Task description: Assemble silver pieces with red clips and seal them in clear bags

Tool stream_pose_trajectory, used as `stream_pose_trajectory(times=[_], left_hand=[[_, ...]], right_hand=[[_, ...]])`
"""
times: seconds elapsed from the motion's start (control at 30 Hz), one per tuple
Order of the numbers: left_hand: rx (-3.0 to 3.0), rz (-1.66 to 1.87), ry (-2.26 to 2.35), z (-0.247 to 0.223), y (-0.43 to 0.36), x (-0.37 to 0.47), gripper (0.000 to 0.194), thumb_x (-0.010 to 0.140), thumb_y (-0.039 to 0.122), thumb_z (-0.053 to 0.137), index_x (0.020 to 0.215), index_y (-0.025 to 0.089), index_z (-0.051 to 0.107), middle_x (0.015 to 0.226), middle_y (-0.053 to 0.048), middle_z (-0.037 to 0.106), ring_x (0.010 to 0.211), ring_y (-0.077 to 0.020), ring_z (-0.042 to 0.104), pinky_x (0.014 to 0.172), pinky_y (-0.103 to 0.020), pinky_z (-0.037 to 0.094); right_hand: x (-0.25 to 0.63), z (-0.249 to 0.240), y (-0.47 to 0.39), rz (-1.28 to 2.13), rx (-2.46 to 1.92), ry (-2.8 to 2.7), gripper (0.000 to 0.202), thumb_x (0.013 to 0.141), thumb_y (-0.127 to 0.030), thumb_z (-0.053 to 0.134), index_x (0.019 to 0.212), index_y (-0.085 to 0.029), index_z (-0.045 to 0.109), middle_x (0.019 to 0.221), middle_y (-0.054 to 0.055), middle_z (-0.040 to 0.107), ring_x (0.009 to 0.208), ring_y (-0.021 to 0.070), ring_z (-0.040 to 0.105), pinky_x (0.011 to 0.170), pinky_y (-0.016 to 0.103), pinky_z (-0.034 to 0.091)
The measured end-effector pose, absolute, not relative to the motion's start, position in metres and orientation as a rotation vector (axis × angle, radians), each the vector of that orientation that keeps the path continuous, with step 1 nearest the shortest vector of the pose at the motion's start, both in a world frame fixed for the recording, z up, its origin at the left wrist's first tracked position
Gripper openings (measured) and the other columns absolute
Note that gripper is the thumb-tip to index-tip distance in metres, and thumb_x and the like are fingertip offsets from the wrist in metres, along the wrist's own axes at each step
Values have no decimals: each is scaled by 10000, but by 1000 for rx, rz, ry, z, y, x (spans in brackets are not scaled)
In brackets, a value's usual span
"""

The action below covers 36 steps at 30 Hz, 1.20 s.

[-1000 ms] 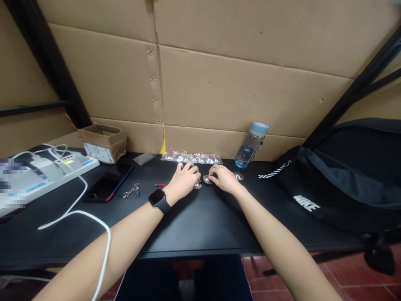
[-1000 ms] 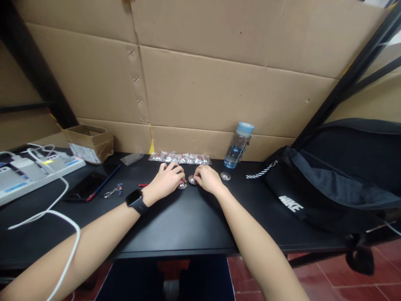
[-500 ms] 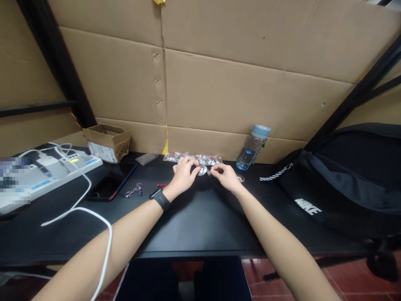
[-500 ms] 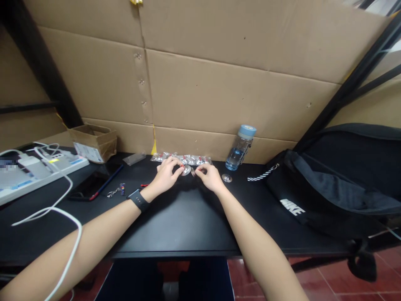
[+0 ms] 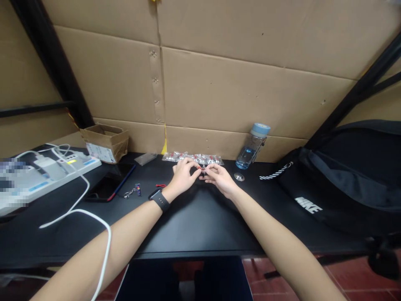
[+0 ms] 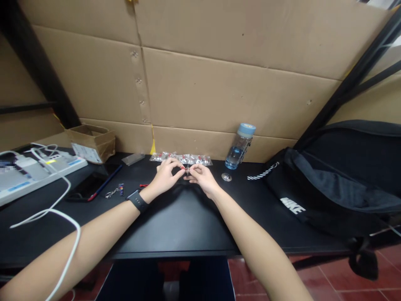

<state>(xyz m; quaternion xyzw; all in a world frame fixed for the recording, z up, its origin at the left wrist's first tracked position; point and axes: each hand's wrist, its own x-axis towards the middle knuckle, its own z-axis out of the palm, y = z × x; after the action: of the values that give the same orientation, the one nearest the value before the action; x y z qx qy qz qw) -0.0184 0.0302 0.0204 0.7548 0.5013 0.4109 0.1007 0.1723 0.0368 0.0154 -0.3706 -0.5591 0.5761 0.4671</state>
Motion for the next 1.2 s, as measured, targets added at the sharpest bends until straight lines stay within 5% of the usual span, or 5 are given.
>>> stream_pose_trajectory(times=[0.13,0.3,0.77,1.03,1.2], left_hand=[[2355,1025,1549,16,31,-21,109,918,368,680,923,285,751,1189,-54,625,1213,-313,478,971,-481,375],[2423,838,1533,7,36,-24,111,882,390,726,862,296,783,1203,-52,616,1195,-320,454,954,-480,377],[2526,647,1442,22,46,-43,131,863,419,714,970,366,768,1206,-16,670,1208,-329,487,971,-502,354],[2061,1021,2427,42,78,-150,355,899,357,561,1226,255,653,1279,-134,646,1202,-393,508,950,-536,380],[1941,838,2492,31,86,-179,406,831,393,613,1208,246,652,1236,-114,707,1207,-393,545,966,-520,343]], right_hand=[[179,9,44,1217,-959,-1614,337,874,-369,714,1177,-261,616,1058,43,726,747,147,730,686,280,580],[186,8,46,770,-946,-2094,204,903,-226,636,1081,-216,734,1070,66,722,855,174,731,821,319,595],[195,26,41,754,-839,-2224,189,855,-321,751,993,-194,774,1001,72,755,829,176,737,759,281,589],[190,22,41,643,-776,-2299,301,715,-327,885,985,-218,810,1124,90,736,918,196,721,772,291,576],[184,16,42,615,-741,-2308,372,687,-316,908,1031,-223,800,1128,88,735,947,206,721,814,309,581]])
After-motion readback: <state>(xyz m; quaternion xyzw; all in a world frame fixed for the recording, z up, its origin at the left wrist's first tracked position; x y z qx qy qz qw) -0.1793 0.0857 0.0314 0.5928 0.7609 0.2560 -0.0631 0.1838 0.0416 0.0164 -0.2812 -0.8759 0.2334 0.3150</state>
